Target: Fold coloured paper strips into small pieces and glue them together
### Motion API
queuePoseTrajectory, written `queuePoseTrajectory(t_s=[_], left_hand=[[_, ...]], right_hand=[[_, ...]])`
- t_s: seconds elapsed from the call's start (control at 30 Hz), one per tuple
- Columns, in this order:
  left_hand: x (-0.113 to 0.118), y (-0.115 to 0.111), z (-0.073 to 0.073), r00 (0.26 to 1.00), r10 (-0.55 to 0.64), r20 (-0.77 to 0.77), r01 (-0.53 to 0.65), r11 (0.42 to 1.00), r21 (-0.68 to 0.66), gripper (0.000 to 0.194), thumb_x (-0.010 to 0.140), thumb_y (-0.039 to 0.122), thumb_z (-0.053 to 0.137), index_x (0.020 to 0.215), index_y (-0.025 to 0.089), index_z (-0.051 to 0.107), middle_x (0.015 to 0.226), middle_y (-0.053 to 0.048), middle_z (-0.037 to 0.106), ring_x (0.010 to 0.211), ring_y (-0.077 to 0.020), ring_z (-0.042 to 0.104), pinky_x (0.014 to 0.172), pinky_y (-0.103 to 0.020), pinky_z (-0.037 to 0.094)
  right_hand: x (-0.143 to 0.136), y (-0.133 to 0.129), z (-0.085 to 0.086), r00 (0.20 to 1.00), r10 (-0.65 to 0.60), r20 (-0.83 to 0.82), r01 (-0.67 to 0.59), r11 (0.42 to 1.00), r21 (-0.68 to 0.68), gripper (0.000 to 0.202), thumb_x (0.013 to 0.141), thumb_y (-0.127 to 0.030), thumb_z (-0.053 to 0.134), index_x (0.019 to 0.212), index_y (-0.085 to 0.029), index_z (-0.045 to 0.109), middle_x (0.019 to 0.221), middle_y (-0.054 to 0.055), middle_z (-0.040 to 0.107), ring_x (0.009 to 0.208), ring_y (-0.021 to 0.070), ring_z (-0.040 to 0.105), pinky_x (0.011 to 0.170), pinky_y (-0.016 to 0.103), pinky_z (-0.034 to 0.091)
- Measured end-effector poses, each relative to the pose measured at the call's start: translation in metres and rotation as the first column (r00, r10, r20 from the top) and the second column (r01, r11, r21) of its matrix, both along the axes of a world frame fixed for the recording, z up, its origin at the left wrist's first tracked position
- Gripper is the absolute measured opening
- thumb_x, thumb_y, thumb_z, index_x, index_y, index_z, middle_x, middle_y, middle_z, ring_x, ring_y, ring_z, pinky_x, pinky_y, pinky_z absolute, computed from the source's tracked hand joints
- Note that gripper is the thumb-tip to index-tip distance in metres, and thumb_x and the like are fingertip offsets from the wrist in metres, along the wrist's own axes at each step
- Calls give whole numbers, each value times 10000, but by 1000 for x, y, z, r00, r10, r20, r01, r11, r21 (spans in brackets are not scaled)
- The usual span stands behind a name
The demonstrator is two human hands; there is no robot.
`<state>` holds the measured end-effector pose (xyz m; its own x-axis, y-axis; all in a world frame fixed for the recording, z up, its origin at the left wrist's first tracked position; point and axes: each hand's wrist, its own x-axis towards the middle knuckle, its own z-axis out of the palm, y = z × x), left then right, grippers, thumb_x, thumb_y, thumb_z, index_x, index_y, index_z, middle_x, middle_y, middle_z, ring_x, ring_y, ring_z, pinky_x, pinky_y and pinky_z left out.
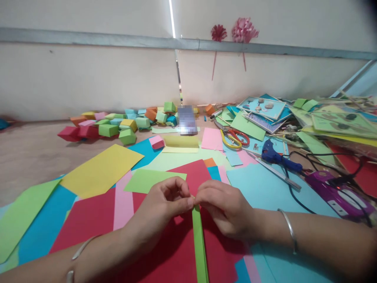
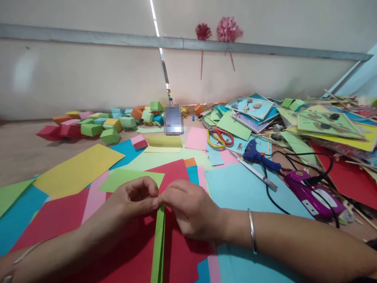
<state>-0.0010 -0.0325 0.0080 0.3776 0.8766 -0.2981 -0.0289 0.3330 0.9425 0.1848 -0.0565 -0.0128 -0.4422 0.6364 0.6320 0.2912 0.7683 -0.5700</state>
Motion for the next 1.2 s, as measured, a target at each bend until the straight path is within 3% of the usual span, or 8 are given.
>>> queuePoseTrajectory(t_s=[0.1,0.2,0.37,0.6,0.83,1.03,1.2], left_hand=[[0,0,-4,999,28,42,-26,998,-49,331,619,306,874,655,189,567,558,76,536,512,-71,455,494,-188,359],[0,-1,-7,995,48,83,-39,994,-101,340,632,329,882,695,195,576,569,70,562,511,-75,480,501,-193,358],[2,1,-9,990,83,115,-71,992,-105,394,570,349,927,685,179,590,552,62,594,495,-63,490,500,-178,364],[5,-1,-5,987,82,139,-60,986,-156,355,573,254,915,681,189,582,547,53,634,518,-81,545,524,-185,402],[4,-2,-4,993,75,90,-67,994,-92,332,594,287,896,696,188,597,547,60,608,513,-76,511,500,-180,383],[4,1,-1,998,23,57,-28,997,74,216,631,252,851,689,183,655,599,47,621,572,-88,545,549,-186,448],[6,1,5,999,31,-31,-26,989,144,195,571,198,837,691,193,683,660,14,692,638,-139,620,604,-230,505]], right_hand=[[2,3,-5,998,-32,45,29,998,59,167,928,-84,453,931,-172,595,860,84,656,793,161,594,701,259,515],[1,3,-3,995,-99,7,99,995,20,111,930,-113,520,886,-183,593,847,65,670,806,157,617,736,266,516],[-3,0,5,976,-200,-90,182,968,-175,119,867,-105,552,786,-184,590,781,33,661,739,140,606,704,267,492],[-5,2,5,957,-264,-122,194,891,-410,92,775,-113,543,752,-184,597,716,-3,636,635,106,550,599,231,436],[-8,-1,6,954,-254,-162,144,856,-496,89,771,-119,526,741,-186,575,681,-31,581,620,91,509,601,226,423],[-8,-1,6,943,-271,-195,129,835,-535,66,757,-133,540,732,-194,536,666,-39,558,610,94,504,584,234,426],[-9,-2,5,932,-273,-239,95,820,-564,54,788,-151,559,817,-197,558,739,-21,601,661,112,564,620,256,477]])
